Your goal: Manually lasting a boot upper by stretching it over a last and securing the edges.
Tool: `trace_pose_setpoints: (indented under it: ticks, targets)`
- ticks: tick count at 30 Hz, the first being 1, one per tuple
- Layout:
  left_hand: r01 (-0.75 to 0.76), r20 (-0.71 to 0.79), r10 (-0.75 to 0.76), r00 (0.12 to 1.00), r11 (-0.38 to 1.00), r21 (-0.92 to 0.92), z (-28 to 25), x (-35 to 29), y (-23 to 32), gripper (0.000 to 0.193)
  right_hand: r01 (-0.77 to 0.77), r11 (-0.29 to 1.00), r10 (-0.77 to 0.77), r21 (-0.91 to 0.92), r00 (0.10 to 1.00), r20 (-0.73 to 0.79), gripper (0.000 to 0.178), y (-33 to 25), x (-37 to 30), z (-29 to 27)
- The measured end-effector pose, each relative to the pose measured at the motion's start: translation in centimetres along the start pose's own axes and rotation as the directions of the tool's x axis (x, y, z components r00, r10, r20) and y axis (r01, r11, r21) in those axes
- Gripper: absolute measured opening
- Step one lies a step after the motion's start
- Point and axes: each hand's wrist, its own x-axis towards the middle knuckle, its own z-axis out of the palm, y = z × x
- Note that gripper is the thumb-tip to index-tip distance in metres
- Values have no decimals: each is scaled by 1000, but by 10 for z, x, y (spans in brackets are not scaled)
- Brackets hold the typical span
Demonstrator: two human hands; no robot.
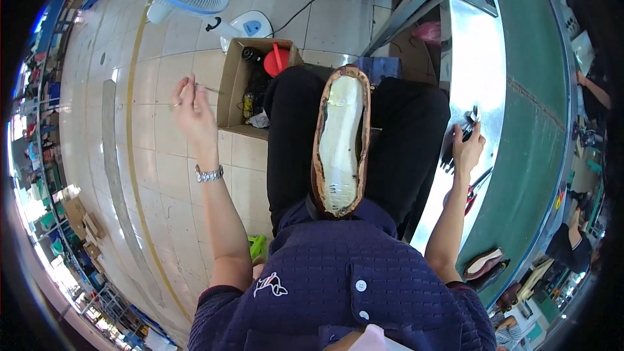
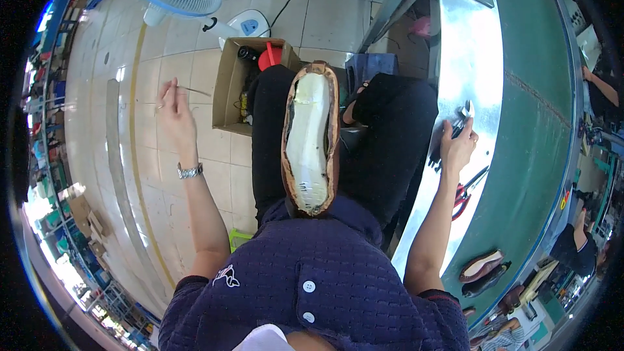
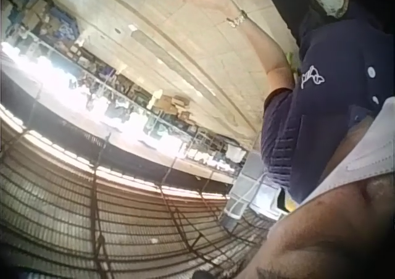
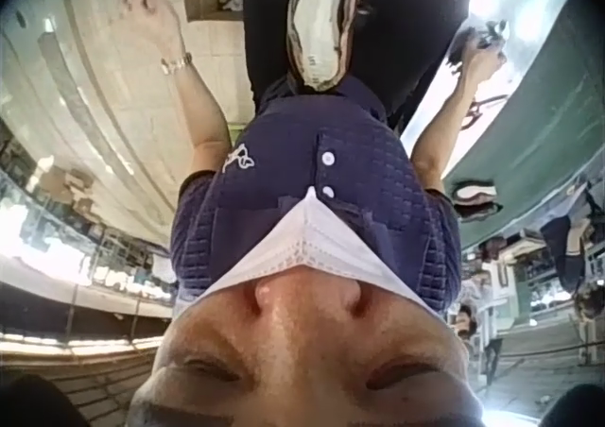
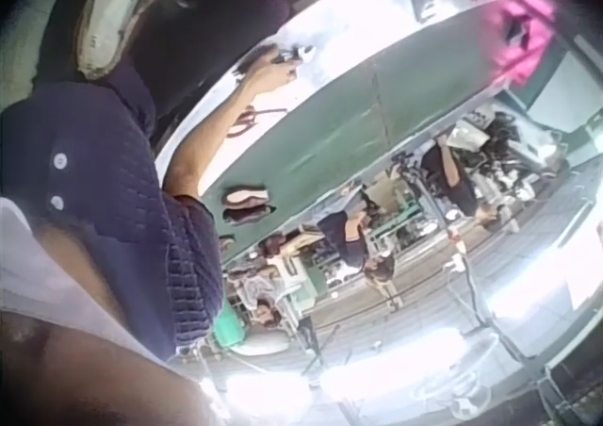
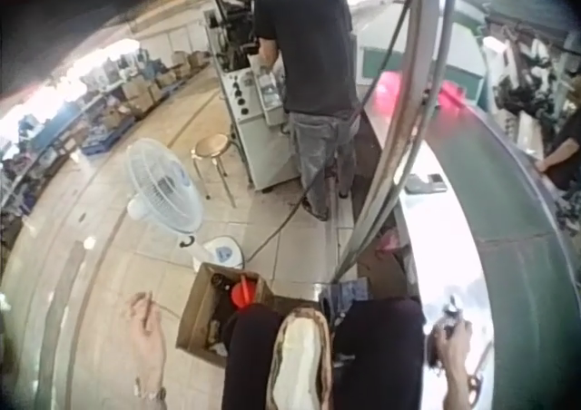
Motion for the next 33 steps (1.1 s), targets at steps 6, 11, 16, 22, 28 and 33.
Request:
trace_pose_setpoints:
  ticks: [6,11,16,22,28,33]
  targets:
    - [203,384,-136,913,970,-137,-7,-25,94,46,-66,987,51,146,993,105,58,28,3,-4]
    - [-6,654,145,742,978,-210,-5,-59,158,40,-589,-214,-158,780,808,567,44,-6,-21,-58]
    - [325,711,-22,703,899,-293,-3,-65,153,41,-495,446,-418,746,622,663,66,-95,-66,-154]
    - [398,722,-75,688,871,-288,-5,-64,157,42,-400,677,-676,618,-8,736,72,-153,-80,-166]
    - [390,680,-46,731,847,-362,-3,-70,152,39,-309,739,-649,599,-83,757,64,-184,-76,-164]
    - [426,671,-47,740,805,-413,-2,-73,147,40,-109,814,-578,571,-53,814,54,-198,-82,-167]
